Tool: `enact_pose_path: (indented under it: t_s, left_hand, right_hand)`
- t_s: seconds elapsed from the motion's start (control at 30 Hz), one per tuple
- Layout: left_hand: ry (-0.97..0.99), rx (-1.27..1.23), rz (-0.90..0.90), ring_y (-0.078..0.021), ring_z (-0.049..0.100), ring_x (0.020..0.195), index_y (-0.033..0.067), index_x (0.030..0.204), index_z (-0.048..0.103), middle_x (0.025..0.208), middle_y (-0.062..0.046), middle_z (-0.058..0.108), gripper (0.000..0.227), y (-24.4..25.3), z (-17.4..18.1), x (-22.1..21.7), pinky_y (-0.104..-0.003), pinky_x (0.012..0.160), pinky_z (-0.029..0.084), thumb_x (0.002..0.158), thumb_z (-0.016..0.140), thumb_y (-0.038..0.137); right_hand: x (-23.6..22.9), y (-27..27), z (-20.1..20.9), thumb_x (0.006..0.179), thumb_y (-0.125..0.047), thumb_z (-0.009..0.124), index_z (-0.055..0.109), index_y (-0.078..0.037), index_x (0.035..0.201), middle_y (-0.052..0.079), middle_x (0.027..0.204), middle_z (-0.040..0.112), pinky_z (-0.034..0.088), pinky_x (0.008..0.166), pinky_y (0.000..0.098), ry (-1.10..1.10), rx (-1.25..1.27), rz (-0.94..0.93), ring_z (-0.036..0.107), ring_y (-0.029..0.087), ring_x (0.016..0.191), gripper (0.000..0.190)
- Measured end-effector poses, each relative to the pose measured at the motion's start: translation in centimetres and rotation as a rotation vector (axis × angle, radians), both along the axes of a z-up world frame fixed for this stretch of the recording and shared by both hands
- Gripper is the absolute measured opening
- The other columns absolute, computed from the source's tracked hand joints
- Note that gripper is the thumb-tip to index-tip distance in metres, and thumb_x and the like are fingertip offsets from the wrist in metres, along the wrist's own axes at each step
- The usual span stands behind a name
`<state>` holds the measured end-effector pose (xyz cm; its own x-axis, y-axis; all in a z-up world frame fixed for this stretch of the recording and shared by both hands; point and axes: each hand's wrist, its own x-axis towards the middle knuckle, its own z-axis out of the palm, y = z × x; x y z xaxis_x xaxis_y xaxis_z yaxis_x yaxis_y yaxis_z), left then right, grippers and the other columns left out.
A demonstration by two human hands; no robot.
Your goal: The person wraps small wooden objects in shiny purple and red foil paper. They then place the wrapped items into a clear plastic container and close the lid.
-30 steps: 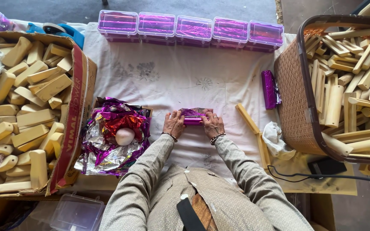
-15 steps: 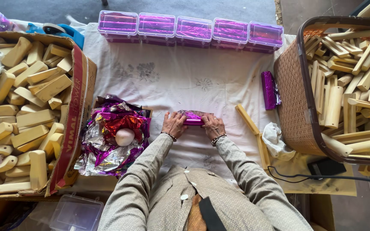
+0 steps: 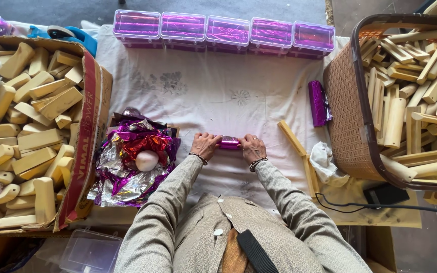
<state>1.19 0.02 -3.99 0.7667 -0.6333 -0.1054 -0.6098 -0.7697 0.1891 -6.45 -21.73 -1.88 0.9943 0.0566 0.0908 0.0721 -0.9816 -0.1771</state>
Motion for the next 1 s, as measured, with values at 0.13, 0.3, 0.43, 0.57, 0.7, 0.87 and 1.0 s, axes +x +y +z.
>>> enact_pose_path:
  t_s: [0.13, 0.3, 0.43, 0.57, 0.7, 0.87, 1.0]
  left_hand:
    - [-0.125, -0.037, 0.027, -0.0196, 0.062, 0.119, 0.0259, 0.128, 0.062, 0.117, 0.000, 0.070, 0.027, -0.2, -1.7, -0.2, -0.050, 0.109, 0.039, 0.101, 0.062, 0.022]
    - [-0.068, 0.002, 0.073, -0.0264, 0.040, 0.138, 0.0240, 0.133, 0.058, 0.145, -0.013, 0.045, 0.071, -0.4, 2.7, -0.7, -0.056, 0.107, 0.034, 0.071, 0.084, 0.046]
    - [-0.083, -0.058, 0.089, -0.0264, 0.042, 0.137, 0.0225, 0.133, 0.059, 0.141, -0.011, 0.050, 0.068, -0.5, 0.2, -0.4, -0.053, 0.105, 0.038, 0.073, 0.084, 0.042]
    - [-0.079, -0.074, 0.061, -0.0232, 0.054, 0.124, 0.0223, 0.135, 0.060, 0.124, -0.007, 0.059, 0.051, -0.2, -1.6, -0.3, -0.048, 0.104, 0.043, 0.089, 0.076, 0.037]
    - [0.039, -0.035, 0.022, -0.0244, 0.061, 0.111, 0.0180, 0.139, 0.056, 0.114, -0.008, 0.063, 0.045, 0.5, -1.9, -0.4, -0.048, 0.104, 0.043, 0.099, 0.068, 0.034]
    - [0.004, -0.095, -0.007, -0.0247, 0.057, 0.120, 0.0223, 0.128, 0.059, 0.116, -0.006, 0.064, 0.029, 1.3, -0.7, -1.8, -0.051, 0.105, 0.040, 0.103, 0.063, 0.035]
    - [-0.114, -0.171, 0.018, -0.0239, 0.051, 0.127, 0.0232, 0.127, 0.060, 0.127, -0.008, 0.060, 0.051, 1.4, 1.2, -2.3, -0.049, 0.101, 0.040, 0.079, 0.073, 0.035]
  right_hand:
    - [0.8, -0.3, -1.4, 0.102, -0.029, 0.061, 0.069, -0.017, 0.111, 0.004, 0.103, 0.069, 0.053, 0.087, 0.0421, 0.054, 0.001, -0.029, 0.067, 0.022, 0.101, 0.016]
    - [0.8, -0.1, -1.4, 0.094, -0.027, 0.069, 0.068, -0.015, 0.115, 0.007, 0.116, 0.068, 0.054, 0.087, 0.0433, -0.047, -0.056, 0.021, 0.068, 0.024, 0.103, 0.024]
    - [0.6, 0.1, 1.6, 0.077, -0.032, 0.080, 0.068, -0.013, 0.117, 0.009, 0.118, 0.064, 0.053, 0.082, 0.0443, -0.058, -0.007, 0.022, 0.065, 0.026, 0.103, 0.046]
    - [0.3, -0.5, 0.7, 0.078, -0.024, 0.081, 0.069, -0.019, 0.121, 0.005, 0.112, 0.062, 0.055, 0.086, 0.0410, 0.041, 0.038, -0.003, 0.063, 0.023, 0.106, 0.044]
    - [-0.6, -0.9, 1.0, 0.085, -0.028, 0.077, 0.069, -0.019, 0.119, 0.004, 0.106, 0.064, 0.056, 0.082, 0.0403, 0.076, 0.121, 0.029, 0.065, 0.024, 0.097, 0.036]
    - [-1.6, -0.9, 0.7, 0.095, -0.031, 0.069, 0.069, -0.017, 0.117, 0.003, 0.097, 0.069, 0.058, 0.075, 0.0398, 0.129, 0.135, 0.001, 0.069, 0.023, 0.085, 0.026]
    - [-2.0, -1.1, -1.7, 0.099, -0.028, 0.065, 0.070, -0.018, 0.115, 0.002, 0.101, 0.073, 0.059, 0.075, 0.0397, 0.024, 0.137, -0.008, 0.071, 0.022, 0.088, 0.019]
